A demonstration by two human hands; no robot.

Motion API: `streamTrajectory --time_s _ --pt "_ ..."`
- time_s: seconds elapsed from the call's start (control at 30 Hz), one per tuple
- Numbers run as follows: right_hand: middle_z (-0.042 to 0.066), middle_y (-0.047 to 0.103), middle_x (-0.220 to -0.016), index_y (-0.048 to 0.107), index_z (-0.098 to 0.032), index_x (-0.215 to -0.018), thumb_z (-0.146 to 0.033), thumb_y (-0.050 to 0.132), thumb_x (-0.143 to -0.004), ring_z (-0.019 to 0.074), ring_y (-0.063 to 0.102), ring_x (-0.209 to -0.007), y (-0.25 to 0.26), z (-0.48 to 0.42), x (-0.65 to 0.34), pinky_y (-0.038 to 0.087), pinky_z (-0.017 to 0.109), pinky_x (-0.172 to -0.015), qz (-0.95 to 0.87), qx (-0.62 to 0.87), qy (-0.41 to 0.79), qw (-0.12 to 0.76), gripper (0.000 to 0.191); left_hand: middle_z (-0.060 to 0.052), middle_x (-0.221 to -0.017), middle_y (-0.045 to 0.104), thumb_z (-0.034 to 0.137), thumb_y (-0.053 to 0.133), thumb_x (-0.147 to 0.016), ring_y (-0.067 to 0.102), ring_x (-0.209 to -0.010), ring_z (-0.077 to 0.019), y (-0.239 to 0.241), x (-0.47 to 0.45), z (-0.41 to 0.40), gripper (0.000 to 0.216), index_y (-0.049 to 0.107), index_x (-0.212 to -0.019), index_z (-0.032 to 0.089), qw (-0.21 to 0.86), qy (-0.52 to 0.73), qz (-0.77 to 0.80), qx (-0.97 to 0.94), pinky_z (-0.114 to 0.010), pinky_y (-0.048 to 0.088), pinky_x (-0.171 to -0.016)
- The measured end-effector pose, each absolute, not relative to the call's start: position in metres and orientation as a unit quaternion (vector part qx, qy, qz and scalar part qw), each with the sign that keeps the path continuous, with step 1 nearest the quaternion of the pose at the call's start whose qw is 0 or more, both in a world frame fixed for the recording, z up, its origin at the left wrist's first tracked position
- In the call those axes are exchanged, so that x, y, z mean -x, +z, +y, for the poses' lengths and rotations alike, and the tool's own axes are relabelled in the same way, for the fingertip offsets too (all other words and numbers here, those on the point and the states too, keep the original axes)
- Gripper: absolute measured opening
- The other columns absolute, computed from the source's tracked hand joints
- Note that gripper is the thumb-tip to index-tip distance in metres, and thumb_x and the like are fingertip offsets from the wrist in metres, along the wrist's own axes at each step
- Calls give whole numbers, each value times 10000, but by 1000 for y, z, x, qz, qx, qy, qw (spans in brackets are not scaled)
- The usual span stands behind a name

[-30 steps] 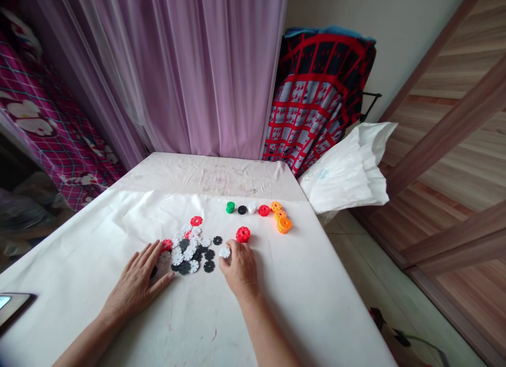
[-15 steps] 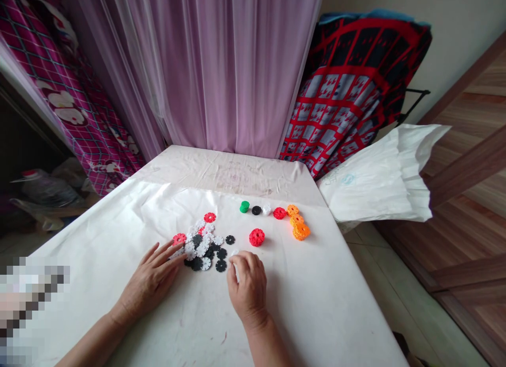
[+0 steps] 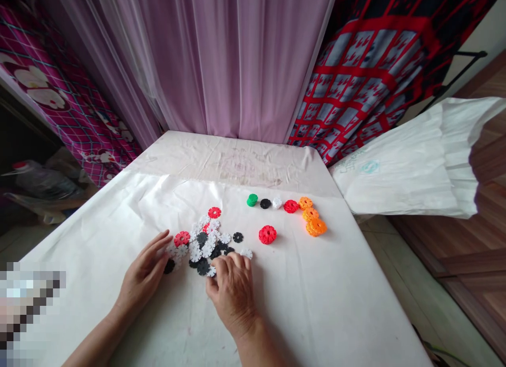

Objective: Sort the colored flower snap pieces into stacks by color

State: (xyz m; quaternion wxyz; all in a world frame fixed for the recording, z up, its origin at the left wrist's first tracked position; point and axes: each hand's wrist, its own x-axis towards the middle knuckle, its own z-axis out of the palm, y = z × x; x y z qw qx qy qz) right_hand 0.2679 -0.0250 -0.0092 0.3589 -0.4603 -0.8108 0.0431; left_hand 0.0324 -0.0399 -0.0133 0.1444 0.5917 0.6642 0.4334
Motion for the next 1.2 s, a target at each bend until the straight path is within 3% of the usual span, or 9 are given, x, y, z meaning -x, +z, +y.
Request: streamTrajectory --time_s 0.3,0.63,0.8,1.0,1.2 --pt "28 668 -911 536 -257 -1044 -161 606 -809 245 597 -914 -6 -36 -277 432 414 -866 -786 491 51 371 264 -110 -1393 661 504 553 -903 603 -1308 -255 0 -41 -21 418 695 -1180 224 235 504 673 -488 -439 489 -1118" --pt "33 667 -906 530 -242 -1050 -161 594 -797 247 591 -893 -4 -38 -280 435 401 -822 -785 512 52 345 273 -101 -1332 694 494 573 -893 641 -1237 -251 -1 -44 -30 415 696 -1180 221 241 501 676 -483 -426 506 -1093" --pt "42 688 -935 532 -241 -1088 -184 584 -850 245 618 -914 -3 -34 -285 465 413 -856 -774 500 31 387 250 -100 -1327 696 503 581 -880 647 -1222 -249 -1 -44 -29 425 702 -1179 226 245 498 677 -484 -426 505 -1097" --pt "60 696 -929 537 -234 -1070 -273 603 -875 247 638 -844 -7 -14 -329 490 407 -816 -691 569 -54 442 209 -101 -1295 714 503 604 -843 688 -1150 -250 3 -44 -27 436 706 -1164 225 252 514 694 -437 -392 591 -948" --pt "62 698 -932 534 -234 -1034 -261 608 -849 256 631 -877 -14 -8 -334 475 403 -831 -706 567 -55 420 201 -101 -1213 742 481 593 -839 722 -1068 -248 5 -38 -23 459 696 -1210 231 279 512 699 -413 -359 617 -832"
